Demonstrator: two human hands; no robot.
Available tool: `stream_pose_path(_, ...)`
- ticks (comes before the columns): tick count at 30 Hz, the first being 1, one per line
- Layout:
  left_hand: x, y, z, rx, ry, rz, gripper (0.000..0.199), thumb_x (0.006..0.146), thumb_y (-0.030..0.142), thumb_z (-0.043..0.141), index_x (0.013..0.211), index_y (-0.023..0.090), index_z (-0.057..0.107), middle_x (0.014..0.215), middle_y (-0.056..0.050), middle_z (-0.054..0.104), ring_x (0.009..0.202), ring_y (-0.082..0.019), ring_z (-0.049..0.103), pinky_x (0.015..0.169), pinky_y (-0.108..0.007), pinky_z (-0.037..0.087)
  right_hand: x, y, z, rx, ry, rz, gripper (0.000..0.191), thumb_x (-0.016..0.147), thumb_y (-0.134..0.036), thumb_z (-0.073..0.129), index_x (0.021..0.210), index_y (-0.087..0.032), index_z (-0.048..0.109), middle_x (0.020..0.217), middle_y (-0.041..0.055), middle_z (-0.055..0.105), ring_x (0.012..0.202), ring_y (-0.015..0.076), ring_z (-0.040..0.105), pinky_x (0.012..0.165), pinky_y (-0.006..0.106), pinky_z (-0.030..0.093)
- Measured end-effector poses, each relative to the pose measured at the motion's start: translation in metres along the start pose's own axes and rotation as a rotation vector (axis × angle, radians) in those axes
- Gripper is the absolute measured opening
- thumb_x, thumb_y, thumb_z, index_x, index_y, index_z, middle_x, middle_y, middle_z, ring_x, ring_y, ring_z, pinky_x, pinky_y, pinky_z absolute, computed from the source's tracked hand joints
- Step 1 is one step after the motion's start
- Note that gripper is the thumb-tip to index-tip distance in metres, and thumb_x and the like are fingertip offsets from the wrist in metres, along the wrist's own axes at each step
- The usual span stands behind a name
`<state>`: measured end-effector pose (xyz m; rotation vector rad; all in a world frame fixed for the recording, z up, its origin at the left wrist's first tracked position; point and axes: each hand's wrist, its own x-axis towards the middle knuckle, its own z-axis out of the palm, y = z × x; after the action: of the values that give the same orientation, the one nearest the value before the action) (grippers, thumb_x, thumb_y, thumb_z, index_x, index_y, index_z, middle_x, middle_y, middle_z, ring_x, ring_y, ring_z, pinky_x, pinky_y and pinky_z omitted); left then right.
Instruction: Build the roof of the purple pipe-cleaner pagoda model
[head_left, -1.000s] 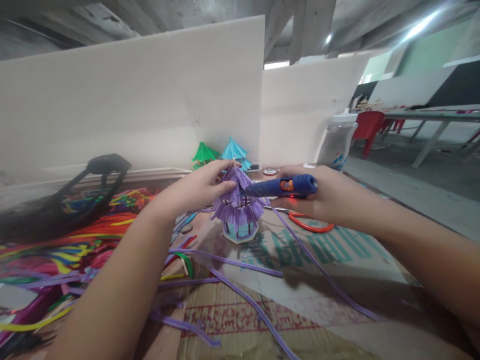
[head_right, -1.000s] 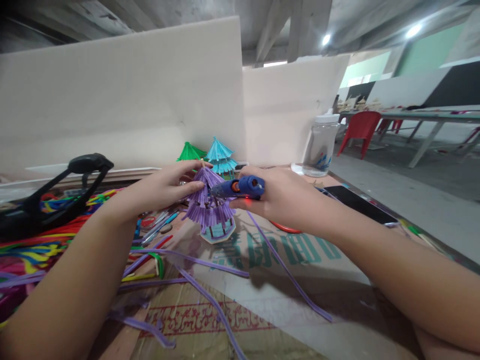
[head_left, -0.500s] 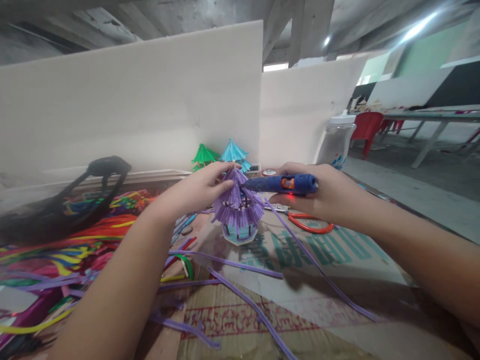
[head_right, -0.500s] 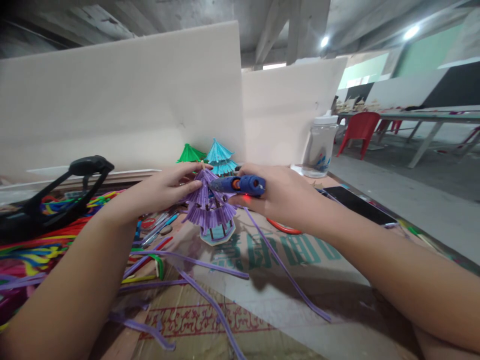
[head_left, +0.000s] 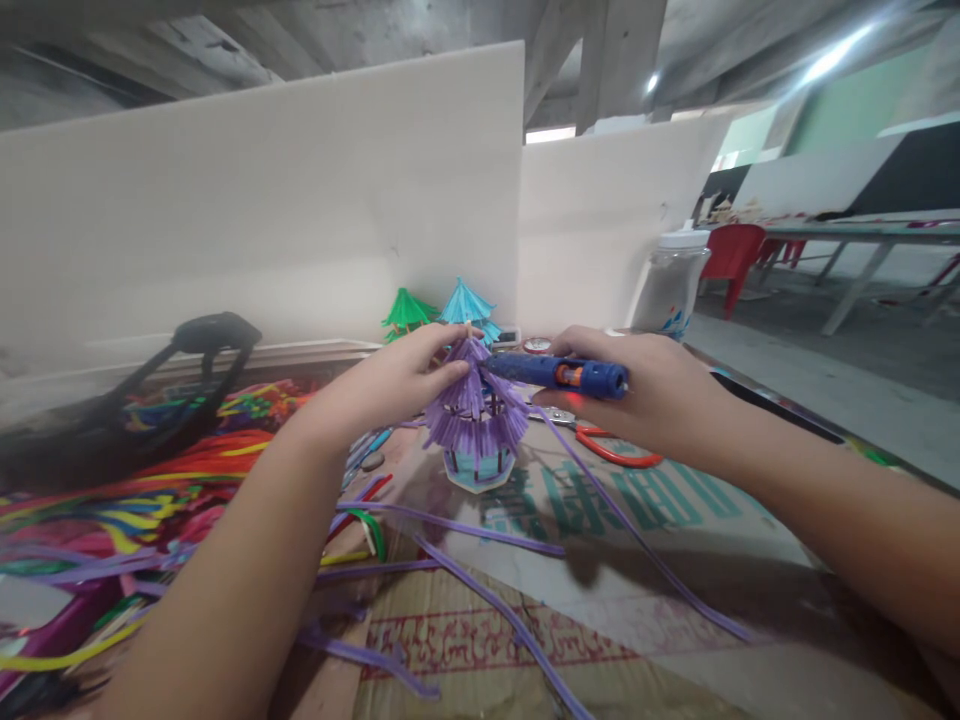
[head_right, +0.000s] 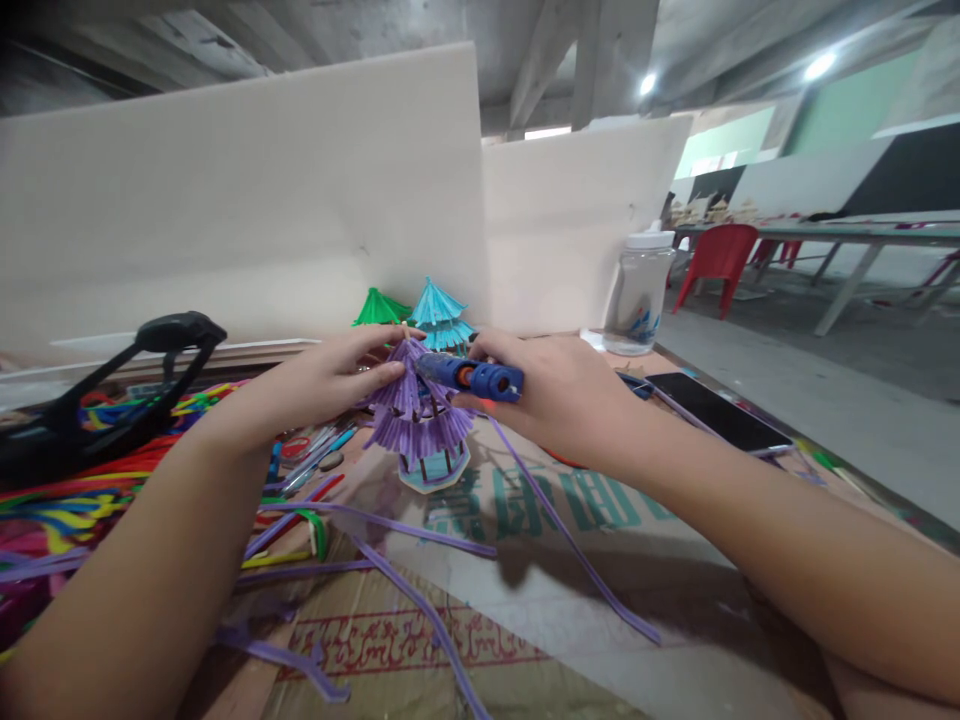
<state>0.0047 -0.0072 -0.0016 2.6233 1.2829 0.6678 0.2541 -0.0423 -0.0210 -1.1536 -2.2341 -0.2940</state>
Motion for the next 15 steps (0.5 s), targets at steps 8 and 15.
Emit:
stream_pose_path(8, 0.0005, 0.0006, -0.0001, -0.006, 0.003, -0.003, 0.048, 0.092, 0.037, 0.046, 0.135, 0.018, 0.053, 0.134, -0.011, 0.06, 0.123, -0.026, 0.054, 0.105, -0.042, 0.042, 0.0004, -0.0017, -0.0016, -0.02, 0.006, 0.023, 0.031, 0.085, -0.053, 0.061, 0.101, -0.027, 0.062, 0.082, 0.0014, 0.074, 0.065, 0.0201, 0.066, 0.053, 0.028, 0.038)
stream_pose_path(15, 0.0004, 0.0013, -0.0002, -0.011, -0.003, -0.017, 0.049, 0.092, 0.038, 0.046, 0.137, 0.017, 0.052, 0.134, -0.012, 0.06, 0.122, -0.027, 0.055, 0.104, -0.042, 0.043, -0.0005, -0.0006, -0.0018, 0.027, -0.004, 0.03, 0.032, 0.085, -0.053, 0.062, 0.103, -0.028, 0.063, 0.089, 0.0023, 0.075, 0.07, 0.0209, 0.067, 0.056, 0.029, 0.04)
